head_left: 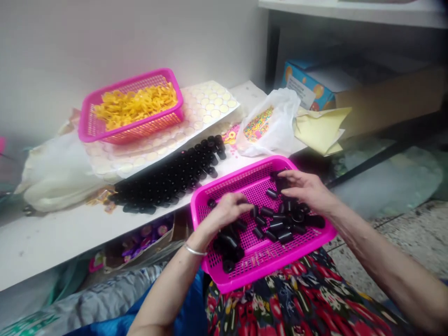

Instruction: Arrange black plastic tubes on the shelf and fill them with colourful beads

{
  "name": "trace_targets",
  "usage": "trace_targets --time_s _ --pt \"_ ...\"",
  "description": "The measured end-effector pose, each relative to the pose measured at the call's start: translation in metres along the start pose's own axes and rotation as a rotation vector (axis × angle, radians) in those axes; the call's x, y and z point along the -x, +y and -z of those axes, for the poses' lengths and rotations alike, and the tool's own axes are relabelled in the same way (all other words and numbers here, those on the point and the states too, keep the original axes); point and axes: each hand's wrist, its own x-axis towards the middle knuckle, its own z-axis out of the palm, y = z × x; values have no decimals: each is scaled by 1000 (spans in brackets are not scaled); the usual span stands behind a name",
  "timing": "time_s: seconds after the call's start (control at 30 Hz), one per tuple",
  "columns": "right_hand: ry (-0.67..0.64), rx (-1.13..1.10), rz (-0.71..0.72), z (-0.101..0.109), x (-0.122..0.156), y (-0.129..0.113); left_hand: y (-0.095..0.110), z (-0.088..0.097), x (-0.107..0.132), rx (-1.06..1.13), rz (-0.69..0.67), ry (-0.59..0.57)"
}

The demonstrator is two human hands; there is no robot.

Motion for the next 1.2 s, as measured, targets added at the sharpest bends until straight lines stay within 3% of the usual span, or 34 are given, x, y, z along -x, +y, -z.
trace_targets --time_s 0.13,0.27,0.53,0.7,0.93,1.2 --pt "91 -287 -1 6 26 1 9 3 5 713 25 14" --pt "33 -343 31 -10 40 1 22 -10 9 976 39 -98" --pt "-9 -200 106 -27 53 0 37 -23 6 1012 27 -176" --pt "-22 37 284 -24 55 -5 40 -26 7 1030 14 -194" --pt "-123 292 381 -20 56 -15 45 -32 6 933 11 -13" --pt "-157 535 432 -20 56 -24 44 -34 4 640 -76 72"
